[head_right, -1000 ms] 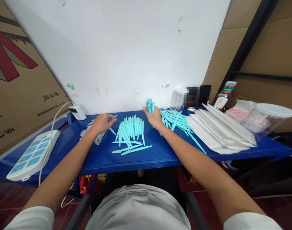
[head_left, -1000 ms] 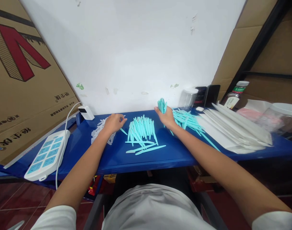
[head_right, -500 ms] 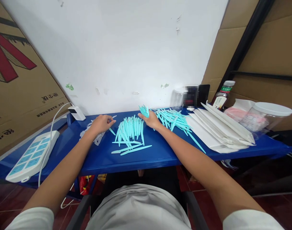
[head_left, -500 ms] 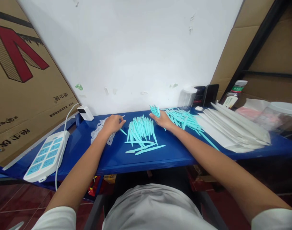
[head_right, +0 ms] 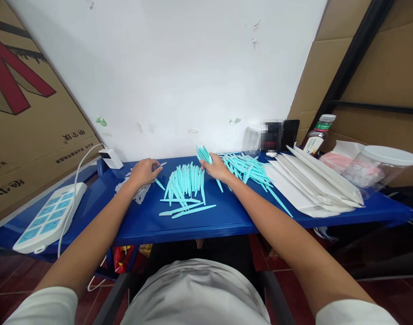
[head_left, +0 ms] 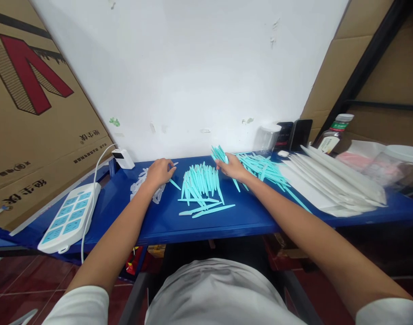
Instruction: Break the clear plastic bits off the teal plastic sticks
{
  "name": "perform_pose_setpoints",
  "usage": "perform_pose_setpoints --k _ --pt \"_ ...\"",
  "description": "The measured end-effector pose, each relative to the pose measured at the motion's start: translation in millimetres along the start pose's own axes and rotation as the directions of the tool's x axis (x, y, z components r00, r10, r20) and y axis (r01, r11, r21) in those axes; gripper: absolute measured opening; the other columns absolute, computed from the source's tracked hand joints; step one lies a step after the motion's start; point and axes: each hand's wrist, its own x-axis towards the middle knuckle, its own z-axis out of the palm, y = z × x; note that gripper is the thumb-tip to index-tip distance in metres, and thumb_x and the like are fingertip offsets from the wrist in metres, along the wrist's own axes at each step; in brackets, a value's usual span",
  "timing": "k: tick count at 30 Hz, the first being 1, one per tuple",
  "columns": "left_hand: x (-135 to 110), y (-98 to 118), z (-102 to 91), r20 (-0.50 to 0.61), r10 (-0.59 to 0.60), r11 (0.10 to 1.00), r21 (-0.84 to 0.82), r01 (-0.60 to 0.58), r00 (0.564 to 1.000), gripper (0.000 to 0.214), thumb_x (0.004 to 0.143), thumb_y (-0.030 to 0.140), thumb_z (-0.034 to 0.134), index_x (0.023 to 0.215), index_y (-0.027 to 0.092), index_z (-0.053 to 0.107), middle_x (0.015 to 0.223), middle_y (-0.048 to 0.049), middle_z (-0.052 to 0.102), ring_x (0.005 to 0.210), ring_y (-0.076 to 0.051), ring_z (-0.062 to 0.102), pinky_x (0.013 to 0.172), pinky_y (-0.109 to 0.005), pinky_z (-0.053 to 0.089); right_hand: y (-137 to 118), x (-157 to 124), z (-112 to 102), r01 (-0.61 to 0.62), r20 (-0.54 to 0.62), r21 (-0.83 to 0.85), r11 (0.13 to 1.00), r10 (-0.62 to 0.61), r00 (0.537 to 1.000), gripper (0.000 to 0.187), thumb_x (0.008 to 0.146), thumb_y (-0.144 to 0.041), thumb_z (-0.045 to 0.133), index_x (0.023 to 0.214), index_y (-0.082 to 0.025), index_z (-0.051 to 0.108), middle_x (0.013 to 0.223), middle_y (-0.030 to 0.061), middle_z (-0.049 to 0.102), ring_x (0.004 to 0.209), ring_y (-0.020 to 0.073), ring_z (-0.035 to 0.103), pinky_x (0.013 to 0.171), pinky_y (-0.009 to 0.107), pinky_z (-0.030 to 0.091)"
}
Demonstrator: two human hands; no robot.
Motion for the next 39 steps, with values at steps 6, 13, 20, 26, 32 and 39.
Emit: perform_pose_setpoints --k 6,13,20,26,32,39 --pt "7 -22 19.8 -0.012 0.048 0.998 0.041 -0.047 0.999 0.048 0.097 0.045 0.052 0.129 0.014 0.069 0.128 -0.0181 0.068 0.123 -0.034 0.055 0.107 -0.044 0.042 -13 -7 -3 -0.034 0.102 0.07 0.997 0.027 0.994 0.041 0.086 -0.056 0.072 0.094 -0.018 0.06 0.086 0.0105 0.076 0.044 0.0129 0.054 0.035 0.026 0.039" --pt "21 -25 38.0 0.106 0.138 0.988 -0.092 -0.128 0.985 0.048 0.102 0.037 0.042 0.14 0.021 0.066 0.15 -0.0094 0.059 0.139 -0.029 0.051 0.116 -0.043 0.037 -11 -6 -3 -0.049 0.094 0.035 0.998 0.045 0.995 0.046 0.081 -0.061 0.077 0.091 -0.019 0.062 0.074 0.007 0.074 0.041 0.0114 0.051 0.034 0.024 0.034" --pt "22 -19 31.7 0.067 0.092 0.989 -0.121 -0.084 0.994 0.028 0.092 0.029 0.059 0.112 0.023 0.078 0.11 -0.009 0.079 0.104 -0.026 0.071 0.094 -0.036 0.051 -8 -5 -4 -0.028 0.095 -0.005 1.0 0.028 0.995 0.045 0.083 -0.062 0.074 0.087 -0.019 0.06 0.072 0.0048 0.073 0.04 0.0113 0.049 0.036 0.025 0.033" --pt "21 -18 36.9 0.057 0.123 0.992 0.006 -0.124 0.991 0.045 0.092 0.016 0.05 0.133 0.014 0.067 0.117 -0.0173 0.071 0.11 -0.03 0.066 0.096 -0.039 0.05 -12 -7 -3 -0.015 0.102 -0.025 1.0 0.018 0.995 0.042 0.085 -0.059 0.073 0.088 -0.019 0.061 0.072 0.0052 0.074 0.041 0.0117 0.05 0.039 0.025 0.036" --pt "18 -10 33.7 0.03 0.069 0.98 -0.191 -0.062 0.997 0.033 0.092 0.02 0.049 0.11 0.017 0.077 0.109 -0.0151 0.072 0.108 -0.029 0.066 0.098 -0.04 0.05 -17 -8 -4 -0.03 0.112 -0.022 0.999 0.032 0.993 0.038 0.086 -0.055 0.072 0.086 -0.019 0.061 0.073 0.0058 0.074 0.042 0.0121 0.049 0.039 0.025 0.036" --pt "10 20 21.7 0.074 -0.088 0.453 -0.885 0.106 0.993 0.057 0.077 0.058 0.08 0.11 0.012 0.077 0.112 -0.0162 0.078 0.097 -0.025 0.071 0.082 -0.035 0.057 -26 -12 0 -0.097 0.158 0.063 0.993 0.086 0.984 0.018 0.085 -0.033 0.069 0.08 -0.018 0.061 0.072 0.0042 0.072 0.042 0.0085 0.044 0.038 0.023 0.031"
